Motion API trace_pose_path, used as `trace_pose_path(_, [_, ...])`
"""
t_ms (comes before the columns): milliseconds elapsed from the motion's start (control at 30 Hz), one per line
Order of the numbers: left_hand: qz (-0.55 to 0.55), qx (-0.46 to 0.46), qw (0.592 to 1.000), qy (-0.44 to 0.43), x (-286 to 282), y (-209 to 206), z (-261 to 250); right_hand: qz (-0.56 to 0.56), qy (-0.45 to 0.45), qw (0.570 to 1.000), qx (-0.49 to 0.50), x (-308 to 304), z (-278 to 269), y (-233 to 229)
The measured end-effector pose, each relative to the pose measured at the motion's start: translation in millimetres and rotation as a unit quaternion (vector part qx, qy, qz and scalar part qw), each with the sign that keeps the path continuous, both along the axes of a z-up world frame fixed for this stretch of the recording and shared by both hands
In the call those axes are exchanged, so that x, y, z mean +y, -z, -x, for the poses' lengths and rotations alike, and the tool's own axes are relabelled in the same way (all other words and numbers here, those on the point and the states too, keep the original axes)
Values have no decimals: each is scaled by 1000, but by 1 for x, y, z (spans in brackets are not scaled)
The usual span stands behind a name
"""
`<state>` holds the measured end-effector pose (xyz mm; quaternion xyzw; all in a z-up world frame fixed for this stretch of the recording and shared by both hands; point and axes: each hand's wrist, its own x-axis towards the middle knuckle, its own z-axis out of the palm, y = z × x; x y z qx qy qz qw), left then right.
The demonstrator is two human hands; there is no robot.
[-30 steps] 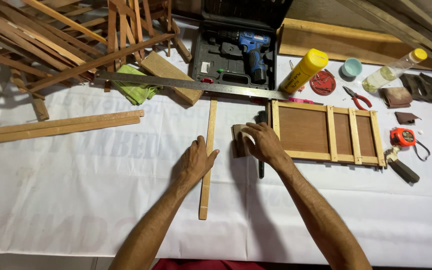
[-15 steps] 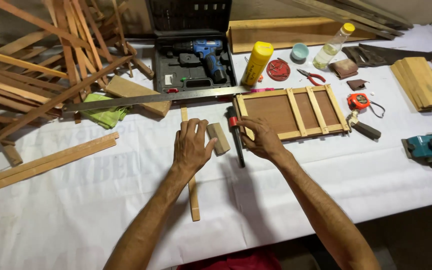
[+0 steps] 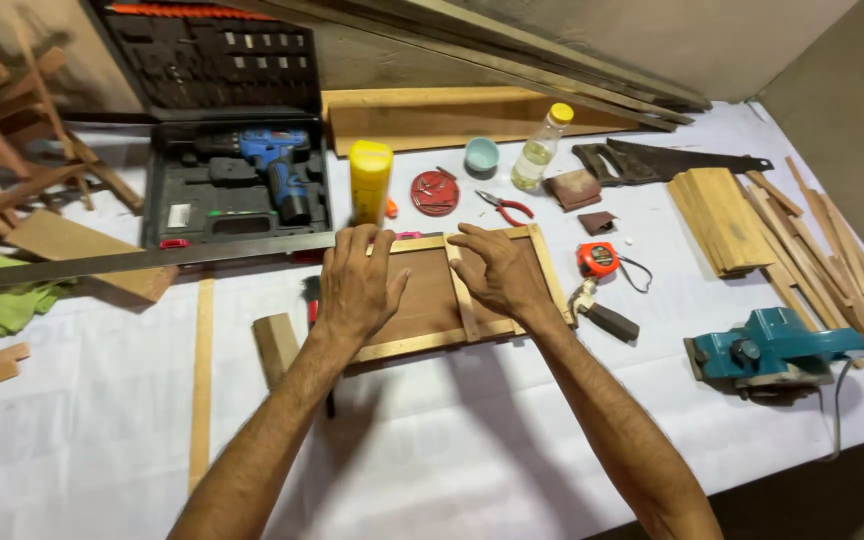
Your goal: Measuring and assembling a small wooden frame using a measuring tape, hammer, and sandpaper.
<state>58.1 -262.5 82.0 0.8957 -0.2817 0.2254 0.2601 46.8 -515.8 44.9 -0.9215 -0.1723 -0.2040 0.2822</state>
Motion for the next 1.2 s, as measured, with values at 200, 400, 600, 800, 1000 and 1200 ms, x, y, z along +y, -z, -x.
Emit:
trace_pose_path(200, [-2, 6, 998, 68, -142, 11, -17, 3, 56, 998, 17, -127, 23, -9])
trace_pose_path(400, [-33, 48, 992, 113, -254, 41, -24, 10, 118, 992, 51, -234, 31, 21])
trace_pose_path(600, [-114, 143, 972, 150, -330, 88, -40, -2, 181, 968, 176, -282, 31, 50])
trace_pose_path(800, [-193, 169, 952, 165, -379, 143, -65, 24, 164, 968, 188, -305, 9, 100])
trace_pose_path(1000, [-214, 164, 949, 165, -399, 159, -77, 4, 183, 964, 191, -303, -1, 121])
trace_pose_path(1200, [-173, 149, 956, 184, -390, 156, -80, -34, 163, 972, 164, -301, -1, 98])
